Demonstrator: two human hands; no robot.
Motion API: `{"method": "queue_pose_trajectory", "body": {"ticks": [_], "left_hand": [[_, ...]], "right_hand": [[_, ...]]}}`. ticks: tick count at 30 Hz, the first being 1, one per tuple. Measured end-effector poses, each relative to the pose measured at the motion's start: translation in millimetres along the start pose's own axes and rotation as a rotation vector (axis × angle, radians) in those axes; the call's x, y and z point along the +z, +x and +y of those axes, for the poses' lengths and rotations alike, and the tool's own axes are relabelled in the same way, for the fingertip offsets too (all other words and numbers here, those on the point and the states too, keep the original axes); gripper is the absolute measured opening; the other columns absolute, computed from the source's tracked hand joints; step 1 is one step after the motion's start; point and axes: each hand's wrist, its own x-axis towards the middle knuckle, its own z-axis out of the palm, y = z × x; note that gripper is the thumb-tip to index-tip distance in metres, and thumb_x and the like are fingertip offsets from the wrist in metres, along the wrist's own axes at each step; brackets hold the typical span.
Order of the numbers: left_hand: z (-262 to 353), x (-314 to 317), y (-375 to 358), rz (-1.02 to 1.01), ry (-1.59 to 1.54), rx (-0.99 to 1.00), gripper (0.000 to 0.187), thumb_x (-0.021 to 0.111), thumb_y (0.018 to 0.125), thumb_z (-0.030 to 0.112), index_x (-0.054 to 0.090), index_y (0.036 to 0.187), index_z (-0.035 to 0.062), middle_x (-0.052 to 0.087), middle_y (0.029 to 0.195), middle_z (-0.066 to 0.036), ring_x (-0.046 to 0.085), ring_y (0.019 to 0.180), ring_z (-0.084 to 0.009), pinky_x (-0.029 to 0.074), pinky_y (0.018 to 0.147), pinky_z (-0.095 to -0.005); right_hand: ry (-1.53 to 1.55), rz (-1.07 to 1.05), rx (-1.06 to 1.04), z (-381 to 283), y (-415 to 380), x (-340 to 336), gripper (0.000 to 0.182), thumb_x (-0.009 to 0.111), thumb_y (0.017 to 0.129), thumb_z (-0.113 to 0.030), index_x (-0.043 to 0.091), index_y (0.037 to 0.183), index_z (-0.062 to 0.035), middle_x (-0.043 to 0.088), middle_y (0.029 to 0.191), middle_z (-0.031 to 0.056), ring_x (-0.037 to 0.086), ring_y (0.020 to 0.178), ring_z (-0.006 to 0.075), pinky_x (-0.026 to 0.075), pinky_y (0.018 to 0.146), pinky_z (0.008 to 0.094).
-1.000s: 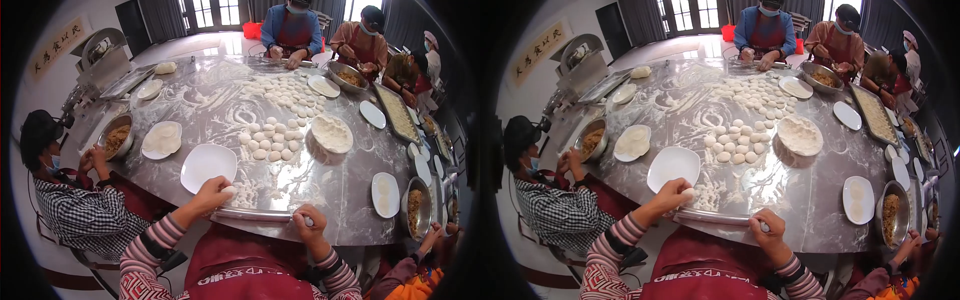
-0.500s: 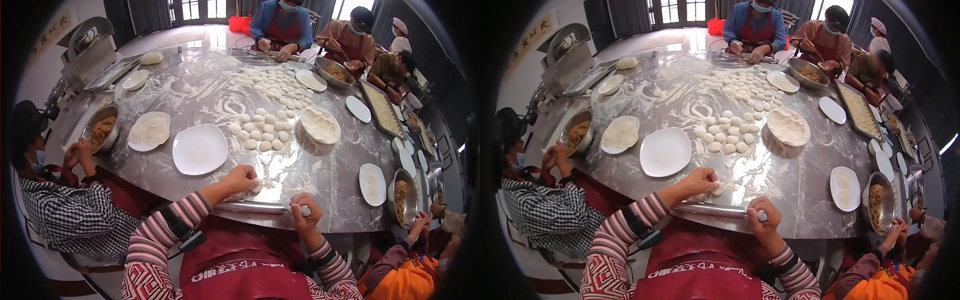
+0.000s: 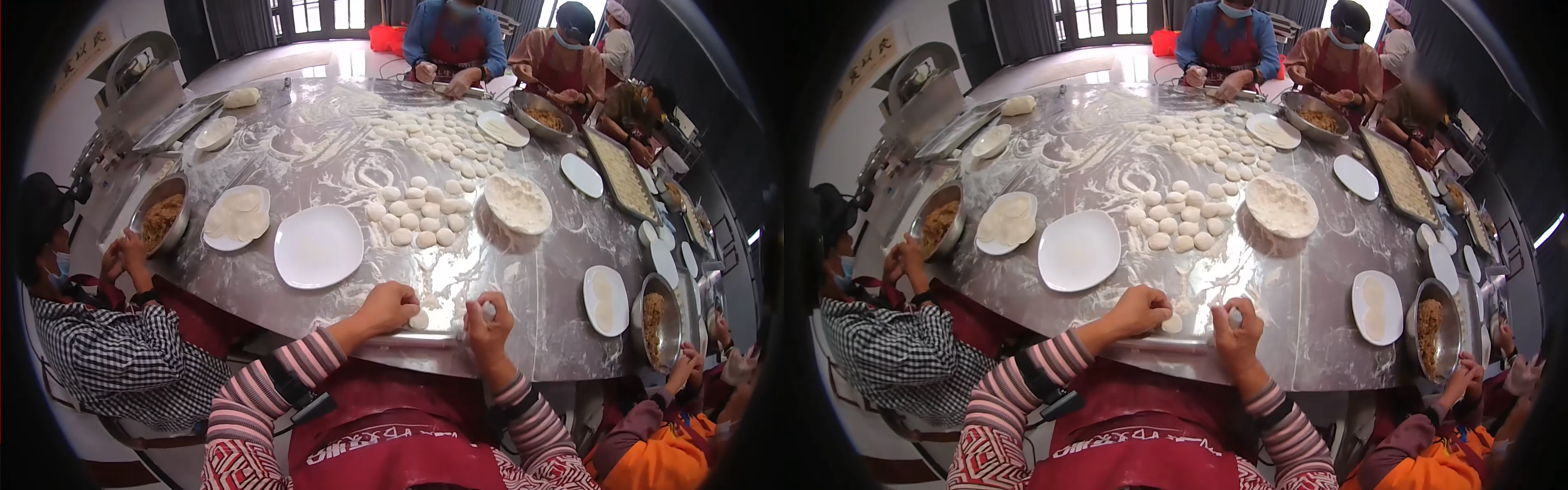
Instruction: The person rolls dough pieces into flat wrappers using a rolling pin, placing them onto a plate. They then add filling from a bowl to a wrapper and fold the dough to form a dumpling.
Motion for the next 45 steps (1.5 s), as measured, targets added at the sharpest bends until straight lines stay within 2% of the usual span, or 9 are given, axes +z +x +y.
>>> {"method": "queue_pose_trajectory", "body": {"ticks": [4, 9, 15, 18, 26, 30, 36, 42, 45], "left_hand": [[14, 3, 17, -0.037, 0.159, -0.027, 0.016, 0.065, 0.071, 0.016, 0.066, 0.08, 0.0038, 0.065, 0.073, -0.013, 0.062, 0.067, -0.0246, 0.048, 0.064, -0.0338], [5, -4, 22, -0.098, 0.209, 0.098, 0.013, 0.064, 0.069, 0.014, 0.064, 0.077, 0.003, 0.063, 0.071, -0.013, 0.062, 0.065, -0.0247, 0.047, 0.063, -0.0339], [8, -5, 14, -0.067, 0.213, 0.052, 0.014, 0.063, 0.07, 0.014, 0.061, 0.079, 0.0028, 0.062, 0.074, -0.014, 0.061, 0.069, -0.0257, 0.046, 0.064, -0.0355], [6, -5, 24, 0.006, 0.237, 0.079, 0.013, 0.062, 0.071, 0.013, 0.061, 0.08, 0.003, 0.062, 0.074, -0.014, 0.06, 0.068, -0.0246, 0.046, 0.064, -0.0356], [4, -9, 7, -0.227, 0.14, 0.134, 0.013, 0.061, 0.073, 0.012, 0.06, 0.08, 0.0019, 0.061, 0.072, -0.015, 0.06, 0.068, -0.0265, 0.046, 0.063, -0.0356], [-1, 0, 29, -0.096, 0.229, 0.144, 0.022, 0.055, 0.08, 0.023, 0.061, 0.085, 0.0021, 0.062, 0.082, -0.02, 0.059, 0.076, -0.0353, 0.045, 0.071, -0.0419], [-17, 0, 19, -0.127, 0.168, 0.183, 0.017, 0.061, 0.074, 0.019, 0.062, 0.083, 0.0039, 0.062, 0.078, -0.017, 0.06, 0.074, -0.0308, 0.046, 0.067, -0.0384], [11, -5, 23, -0.179, 0.291, 0.144, 0.022, 0.056, 0.078, 0.024, 0.061, 0.085, 0.0036, 0.062, 0.082, -0.019, 0.059, 0.079, -0.0347, 0.045, 0.07, -0.0402], [9, -5, 22, -0.238, 0.263, 0.181, 0.022, 0.055, 0.079, 0.025, 0.059, 0.083, 0.0035, 0.061, 0.08, -0.019, 0.058, 0.08, -0.0357, 0.045, 0.071, -0.0407]], "right_hand": [[-0.202, 0.008, 0.053, -16, 37, 23, 0.017, 0.066, 0.076, -0.008, 0.05, 0.076, -0.0039, 0.052, 0.058, 0.0122, 0.053, 0.049, 0.0235, 0.04, 0.047, 0.0339], [-0.351, 0.054, -0.232, -22, 0, 0, 0.025, 0.071, 0.072, -0.006, 0.048, 0.083, -0.0038, 0.054, 0.064, 0.0114, 0.058, 0.056, 0.0253, 0.046, 0.053, 0.0329], [-0.331, 0.073, -0.142, -12, 30, 23, 0.024, 0.069, 0.073, -0.007, 0.048, 0.083, -0.0037, 0.053, 0.06, 0.0151, 0.054, 0.053, 0.0334, 0.042, 0.048, 0.0383], [-0.306, -0.003, -0.025, -6, 46, 31, 0.024, 0.069, 0.073, -0.01, 0.048, 0.082, -0.0038, 0.052, 0.058, 0.0147, 0.055, 0.052, 0.0335, 0.043, 0.049, 0.0381], [-0.316, 0.087, -0.119, -10, 13, 12, 0.021, 0.068, 0.074, -0.007, 0.048, 0.081, -0.0038, 0.053, 0.059, 0.0123, 0.055, 0.049, 0.0236, 0.042, 0.046, 0.0327], [-0.315, 0.082, -0.167, 4, 48, 37, 0.019, 0.066, 0.075, -0.011, 0.05, 0.083, -0.0036, 0.055, 0.061, 0.0176, 0.056, 0.056, 0.038, 0.043, 0.048, 0.0401], [-0.275, 0.06, -0.113, -12, -15, -5, 0.021, 0.068, 0.071, -0.009, 0.049, 0.079, -0.0048, 0.055, 0.061, 0.0165, 0.058, 0.053, 0.0327, 0.044, 0.048, 0.0399], [-0.334, 0.054, -0.099, -6, 39, 32, 0.02, 0.066, 0.074, -0.009, 0.049, 0.081, -0.0042, 0.056, 0.061, 0.017, 0.059, 0.054, 0.0343, 0.044, 0.047, 0.0392], [-0.368, 0.09, -0.101, 1, 27, 21, 0.019, 0.066, 0.072, -0.008, 0.049, 0.078, -0.0034, 0.054, 0.057, 0.0144, 0.058, 0.051, 0.0263, 0.044, 0.048, 0.0357]]}}
